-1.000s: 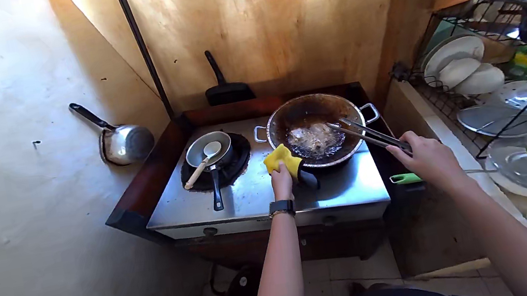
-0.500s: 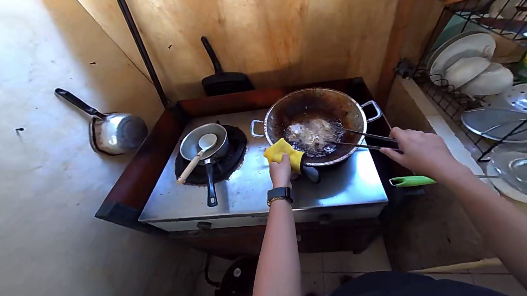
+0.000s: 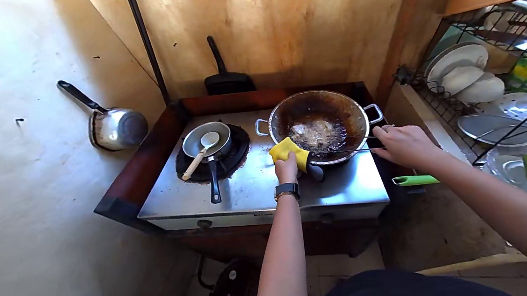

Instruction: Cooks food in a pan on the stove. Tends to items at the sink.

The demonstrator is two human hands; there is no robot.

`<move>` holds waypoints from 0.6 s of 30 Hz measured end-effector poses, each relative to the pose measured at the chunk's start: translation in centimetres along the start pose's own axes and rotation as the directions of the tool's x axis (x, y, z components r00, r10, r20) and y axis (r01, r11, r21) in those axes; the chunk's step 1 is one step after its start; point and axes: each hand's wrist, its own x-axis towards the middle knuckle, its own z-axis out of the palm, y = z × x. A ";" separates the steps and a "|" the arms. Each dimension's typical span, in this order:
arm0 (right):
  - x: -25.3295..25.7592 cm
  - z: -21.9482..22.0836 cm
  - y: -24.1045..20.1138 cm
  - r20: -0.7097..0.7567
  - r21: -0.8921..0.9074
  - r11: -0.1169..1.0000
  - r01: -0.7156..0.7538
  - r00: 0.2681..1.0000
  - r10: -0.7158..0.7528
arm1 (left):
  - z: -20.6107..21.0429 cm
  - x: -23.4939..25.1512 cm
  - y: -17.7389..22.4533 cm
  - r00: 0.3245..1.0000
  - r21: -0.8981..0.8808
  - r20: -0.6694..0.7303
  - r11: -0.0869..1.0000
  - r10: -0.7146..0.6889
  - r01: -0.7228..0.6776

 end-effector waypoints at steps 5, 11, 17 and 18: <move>0.0 -0.2 -0.1 0.012 -0.016 1.000 -0.002 1.000 0.003 | 0.2 -0.1 0.1 1.000 0.029 -0.016 1.000 0.009 -0.008; 0.4 -0.2 -0.7 0.004 -0.047 0.999 0.026 1.000 -0.025 | 0.4 -0.1 0.1 1.000 0.024 -0.029 1.000 0.011 -0.011; 1.3 0.5 -1.9 0.008 -0.077 0.993 0.087 0.996 -0.087 | -1.4 -0.9 0.7 0.998 0.143 0.063 0.990 0.002 -0.011; 1.3 0.5 -2.0 0.008 -0.084 0.992 0.094 0.996 -0.093 | -2.3 -1.1 0.8 0.998 0.150 0.066 0.989 0.008 -0.018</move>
